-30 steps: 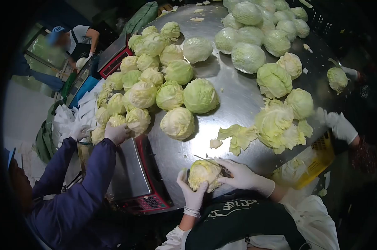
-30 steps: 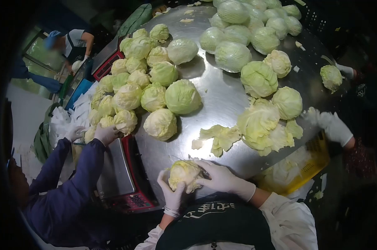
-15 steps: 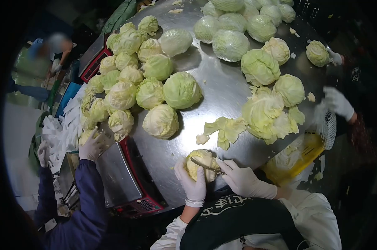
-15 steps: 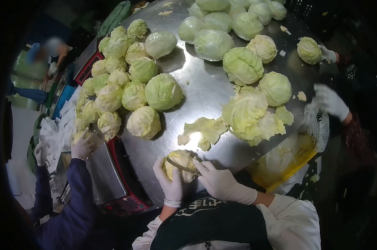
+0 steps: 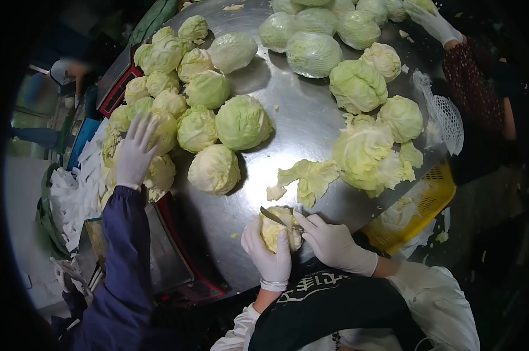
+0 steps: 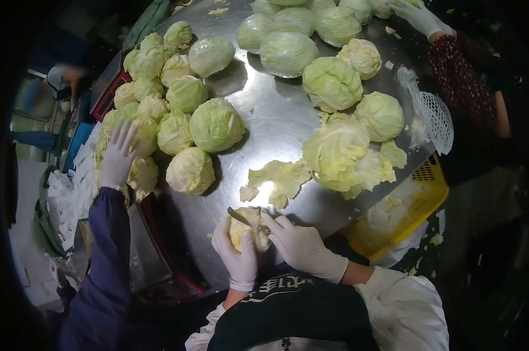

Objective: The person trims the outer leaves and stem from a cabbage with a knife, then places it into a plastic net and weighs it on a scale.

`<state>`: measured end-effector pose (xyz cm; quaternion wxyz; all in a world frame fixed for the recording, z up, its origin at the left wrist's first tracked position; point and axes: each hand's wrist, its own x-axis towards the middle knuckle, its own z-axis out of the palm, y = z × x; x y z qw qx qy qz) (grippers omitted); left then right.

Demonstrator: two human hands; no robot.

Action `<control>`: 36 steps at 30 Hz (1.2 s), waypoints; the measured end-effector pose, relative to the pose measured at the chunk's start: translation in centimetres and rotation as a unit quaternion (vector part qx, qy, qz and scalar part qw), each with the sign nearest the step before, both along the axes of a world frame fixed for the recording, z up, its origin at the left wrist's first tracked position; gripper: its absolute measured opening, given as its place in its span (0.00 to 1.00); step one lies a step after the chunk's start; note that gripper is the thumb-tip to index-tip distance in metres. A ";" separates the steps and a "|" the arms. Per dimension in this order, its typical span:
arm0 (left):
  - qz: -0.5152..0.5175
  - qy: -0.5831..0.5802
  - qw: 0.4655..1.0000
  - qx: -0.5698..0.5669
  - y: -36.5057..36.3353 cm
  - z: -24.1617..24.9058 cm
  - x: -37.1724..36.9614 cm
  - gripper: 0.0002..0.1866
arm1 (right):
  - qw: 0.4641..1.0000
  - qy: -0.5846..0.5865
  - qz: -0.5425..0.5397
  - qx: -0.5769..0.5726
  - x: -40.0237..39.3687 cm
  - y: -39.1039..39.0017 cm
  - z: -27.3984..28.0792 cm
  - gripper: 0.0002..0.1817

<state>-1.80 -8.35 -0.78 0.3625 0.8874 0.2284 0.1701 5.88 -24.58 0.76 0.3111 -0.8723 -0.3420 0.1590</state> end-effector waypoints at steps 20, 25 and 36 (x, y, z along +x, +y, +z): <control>0.115 -0.103 0.938 -0.310 4.4 -2.9 -8.3 0.32 | 0.964 -0.007 -0.266 0.015 7.0 -2.8 -2.8 0.30; 0.022 -0.069 0.978 -0.195 3.6 -0.4 -5.7 0.37 | 0.975 0.183 -0.006 0.125 4.2 0.5 0.7 0.35; -0.272 0.056 0.951 0.135 3.6 2.8 -4.2 0.43 | 0.981 0.120 0.146 0.035 6.0 5.1 0.8 0.18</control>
